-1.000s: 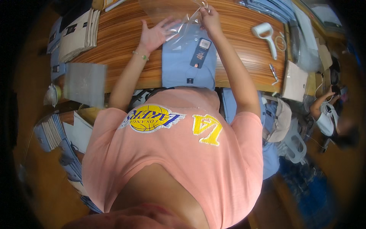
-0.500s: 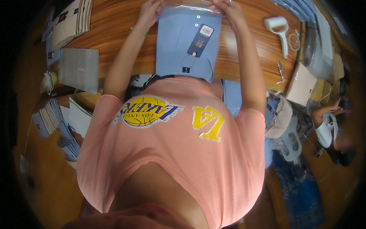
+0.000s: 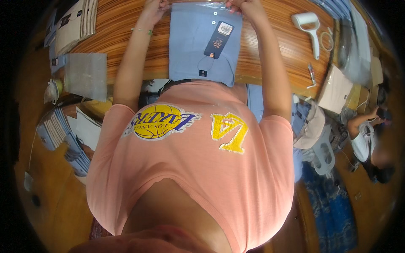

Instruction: The person picks up a shirt from a stack, spreads it out on a desk, places a cardboard insert inside, folds the sleeves and body around the cardboard, and slides the folded shirt into a plastic garment bag.

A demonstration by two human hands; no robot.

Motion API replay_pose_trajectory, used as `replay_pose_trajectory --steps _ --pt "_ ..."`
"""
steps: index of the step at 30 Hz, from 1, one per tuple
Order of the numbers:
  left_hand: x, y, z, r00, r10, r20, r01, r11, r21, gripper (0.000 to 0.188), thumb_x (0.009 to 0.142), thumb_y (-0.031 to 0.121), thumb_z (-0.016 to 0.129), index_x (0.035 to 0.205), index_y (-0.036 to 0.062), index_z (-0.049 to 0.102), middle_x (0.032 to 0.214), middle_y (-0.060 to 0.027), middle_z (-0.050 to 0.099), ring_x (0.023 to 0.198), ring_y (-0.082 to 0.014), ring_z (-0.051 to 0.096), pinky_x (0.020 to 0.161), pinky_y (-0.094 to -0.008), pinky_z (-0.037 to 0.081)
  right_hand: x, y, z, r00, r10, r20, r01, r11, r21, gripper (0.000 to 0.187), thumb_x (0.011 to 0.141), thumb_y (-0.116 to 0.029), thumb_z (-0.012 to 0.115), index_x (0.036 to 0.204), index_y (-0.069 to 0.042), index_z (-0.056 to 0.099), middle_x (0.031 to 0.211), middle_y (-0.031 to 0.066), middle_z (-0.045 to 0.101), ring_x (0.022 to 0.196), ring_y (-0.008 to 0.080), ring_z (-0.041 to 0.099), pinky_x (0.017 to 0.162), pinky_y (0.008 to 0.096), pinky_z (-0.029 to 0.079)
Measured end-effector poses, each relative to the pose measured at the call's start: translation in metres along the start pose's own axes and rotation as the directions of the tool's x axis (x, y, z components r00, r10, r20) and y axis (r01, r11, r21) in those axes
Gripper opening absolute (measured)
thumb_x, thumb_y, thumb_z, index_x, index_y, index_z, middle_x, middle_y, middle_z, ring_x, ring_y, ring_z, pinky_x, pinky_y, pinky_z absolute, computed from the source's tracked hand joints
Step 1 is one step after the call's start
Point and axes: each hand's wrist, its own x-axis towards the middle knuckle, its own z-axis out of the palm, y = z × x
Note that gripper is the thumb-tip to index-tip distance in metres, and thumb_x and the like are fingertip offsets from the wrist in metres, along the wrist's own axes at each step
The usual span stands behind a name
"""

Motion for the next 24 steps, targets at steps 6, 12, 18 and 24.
replay_pose_trajectory --steps 6,12,18,24 --pt "-0.034 0.052 0.021 0.993 0.093 0.070 -0.100 0.989 0.105 0.022 0.088 0.017 0.058 0.104 0.0022 0.061 0.086 -0.0063 0.065 0.073 -0.0106 0.060 0.061 -0.0219 0.048 -0.022 -0.038 -0.004 0.995 -0.057 -0.079 0.075 0.963 0.261 0.012 0.086 -0.011 0.053 0.087 -0.002 0.062 0.067 0.0038 0.062 0.059 0.0121 0.059 0.053 0.0262 0.046" --pt "-0.010 0.031 -0.001 0.979 0.204 0.020 -0.156 0.680 0.716 0.009 0.080 0.008 0.065 0.083 -0.0005 0.066 0.072 -0.0065 0.066 0.065 -0.0119 0.060 0.058 -0.0215 0.045 -0.019 -0.009 -0.004 0.994 0.101 -0.044 -0.095 0.989 0.114 0.014 0.085 -0.018 0.062 0.090 -0.005 0.063 0.058 -0.0030 0.053 0.045 0.0065 0.043 0.041 0.0193 0.033" --pt "0.014 -0.008 -0.018 0.958 0.274 0.086 -0.240 0.600 0.763 0.012 0.075 0.011 0.071 0.078 0.0015 0.065 0.073 -0.0041 0.065 0.068 -0.0134 0.060 0.063 -0.0263 0.047 0.015 0.043 -0.014 0.989 0.088 -0.120 -0.087 0.996 0.011 0.017 0.078 -0.021 0.071 0.087 -0.008 0.068 0.059 -0.0062 0.051 0.044 0.0041 0.033 0.041 0.0207 0.027" --pt "-0.008 0.020 -0.014 0.990 -0.100 0.100 -0.025 0.570 0.821 0.035 0.078 0.023 0.071 0.103 0.0013 0.063 0.081 -0.0032 0.063 0.070 -0.0083 0.053 0.062 -0.0204 0.043 0.013 0.033 -0.027 0.971 0.227 0.079 -0.228 0.974 0.009 0.023 0.079 -0.023 0.071 0.098 -0.010 0.068 0.054 -0.0091 0.044 0.042 0.0021 0.026 0.040 0.0192 0.018"
